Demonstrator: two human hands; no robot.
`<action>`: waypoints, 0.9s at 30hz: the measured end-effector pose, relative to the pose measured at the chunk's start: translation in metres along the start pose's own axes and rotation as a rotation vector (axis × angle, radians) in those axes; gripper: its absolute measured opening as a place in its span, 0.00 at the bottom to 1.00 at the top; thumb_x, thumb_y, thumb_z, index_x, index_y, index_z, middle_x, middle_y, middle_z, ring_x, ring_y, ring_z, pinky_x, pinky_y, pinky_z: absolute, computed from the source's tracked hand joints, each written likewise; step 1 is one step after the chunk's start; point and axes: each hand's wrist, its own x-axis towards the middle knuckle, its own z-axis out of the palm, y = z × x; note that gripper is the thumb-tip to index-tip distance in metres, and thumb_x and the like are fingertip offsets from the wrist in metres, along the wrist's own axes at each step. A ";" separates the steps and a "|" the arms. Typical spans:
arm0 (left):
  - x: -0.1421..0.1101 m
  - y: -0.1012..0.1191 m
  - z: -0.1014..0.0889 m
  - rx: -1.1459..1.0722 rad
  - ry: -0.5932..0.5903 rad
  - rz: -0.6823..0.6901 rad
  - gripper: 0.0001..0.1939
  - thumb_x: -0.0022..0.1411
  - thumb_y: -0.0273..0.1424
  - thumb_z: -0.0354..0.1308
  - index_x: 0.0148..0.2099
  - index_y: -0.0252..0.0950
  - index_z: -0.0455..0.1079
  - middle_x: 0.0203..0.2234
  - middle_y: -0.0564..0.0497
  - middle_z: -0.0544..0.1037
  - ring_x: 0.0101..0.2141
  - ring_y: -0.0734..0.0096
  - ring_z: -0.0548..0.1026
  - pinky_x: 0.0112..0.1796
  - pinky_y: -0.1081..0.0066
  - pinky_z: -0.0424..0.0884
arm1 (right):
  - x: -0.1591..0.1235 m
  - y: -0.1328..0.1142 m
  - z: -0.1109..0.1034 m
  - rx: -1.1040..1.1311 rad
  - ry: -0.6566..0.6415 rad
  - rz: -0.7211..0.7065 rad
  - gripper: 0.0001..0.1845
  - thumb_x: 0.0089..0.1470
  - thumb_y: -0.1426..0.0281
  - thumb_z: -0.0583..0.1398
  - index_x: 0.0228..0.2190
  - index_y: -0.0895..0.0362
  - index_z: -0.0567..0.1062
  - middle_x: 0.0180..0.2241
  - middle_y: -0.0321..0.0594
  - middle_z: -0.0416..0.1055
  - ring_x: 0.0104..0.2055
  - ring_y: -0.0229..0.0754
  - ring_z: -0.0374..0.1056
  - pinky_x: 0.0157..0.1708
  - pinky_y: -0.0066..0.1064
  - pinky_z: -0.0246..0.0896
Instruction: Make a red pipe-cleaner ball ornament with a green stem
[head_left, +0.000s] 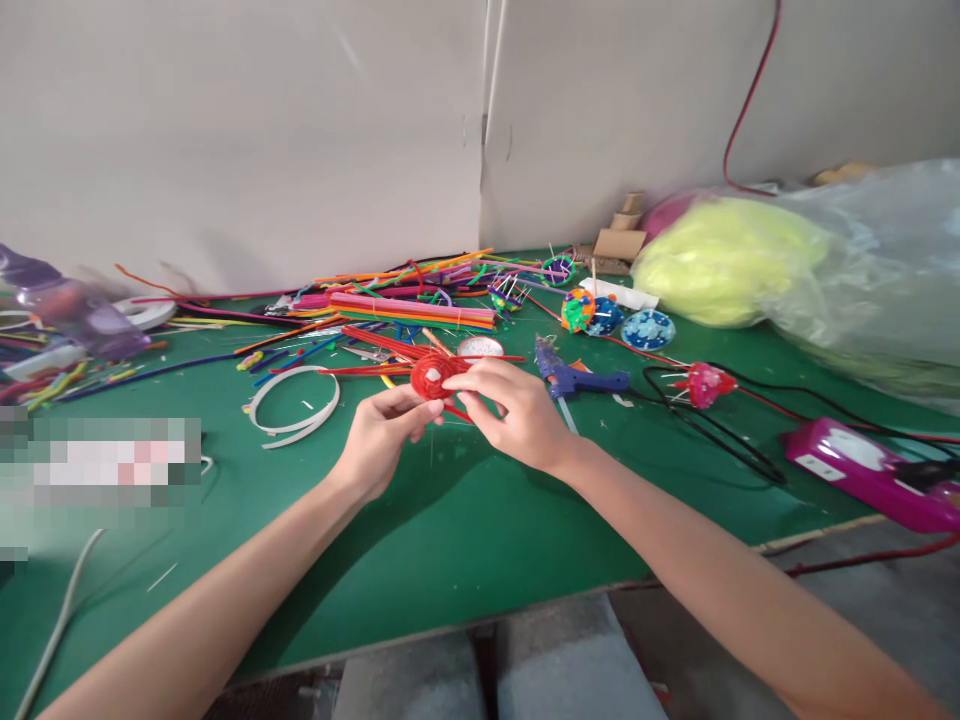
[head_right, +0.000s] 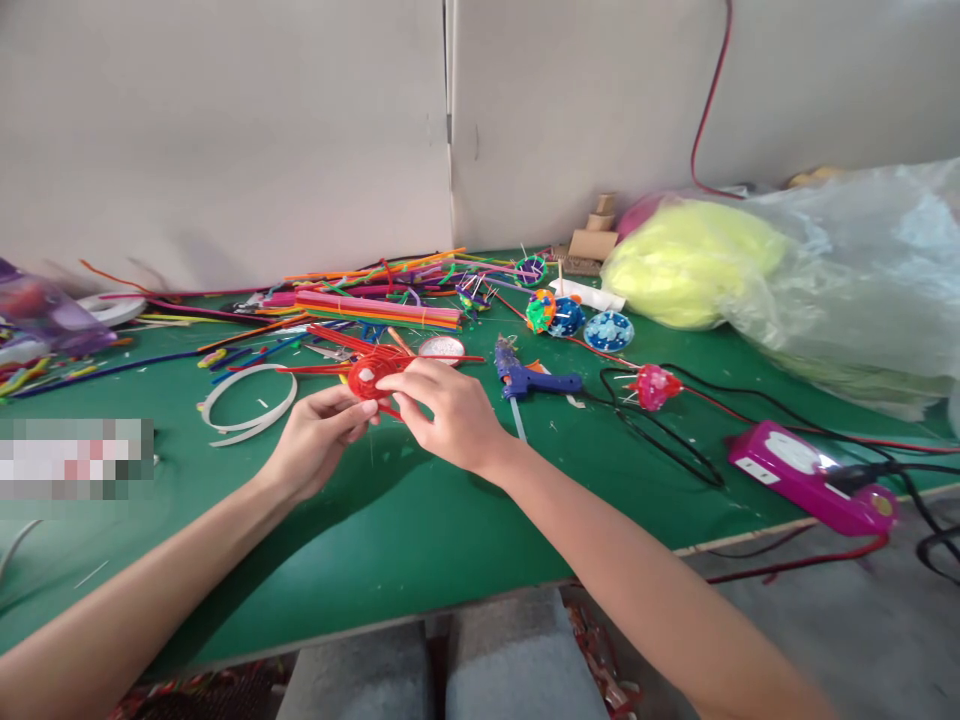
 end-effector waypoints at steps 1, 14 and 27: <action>0.000 0.000 0.000 -0.008 -0.005 -0.010 0.08 0.45 0.33 0.70 0.26 0.34 0.76 0.18 0.53 0.74 0.18 0.81 0.60 0.21 0.75 0.55 | 0.000 0.000 0.000 0.003 -0.008 0.005 0.11 0.59 0.76 0.53 0.38 0.54 0.74 0.36 0.40 0.75 0.39 0.39 0.70 0.39 0.32 0.66; 0.001 0.000 -0.003 -0.168 -0.060 -0.069 0.07 0.49 0.32 0.69 0.30 0.34 0.78 0.23 0.51 0.76 0.24 0.80 0.67 0.23 0.79 0.61 | 0.001 -0.003 0.000 0.012 -0.019 0.009 0.09 0.60 0.75 0.53 0.38 0.57 0.73 0.34 0.41 0.75 0.35 0.38 0.70 0.37 0.29 0.63; 0.003 0.000 -0.003 -0.273 -0.037 -0.111 0.15 0.55 0.40 0.64 0.33 0.31 0.78 0.31 0.44 0.80 0.28 0.75 0.72 0.23 0.79 0.63 | -0.003 -0.003 0.002 -0.071 -0.200 0.094 0.12 0.60 0.69 0.54 0.25 0.58 0.70 0.23 0.36 0.71 0.24 0.34 0.62 0.28 0.27 0.53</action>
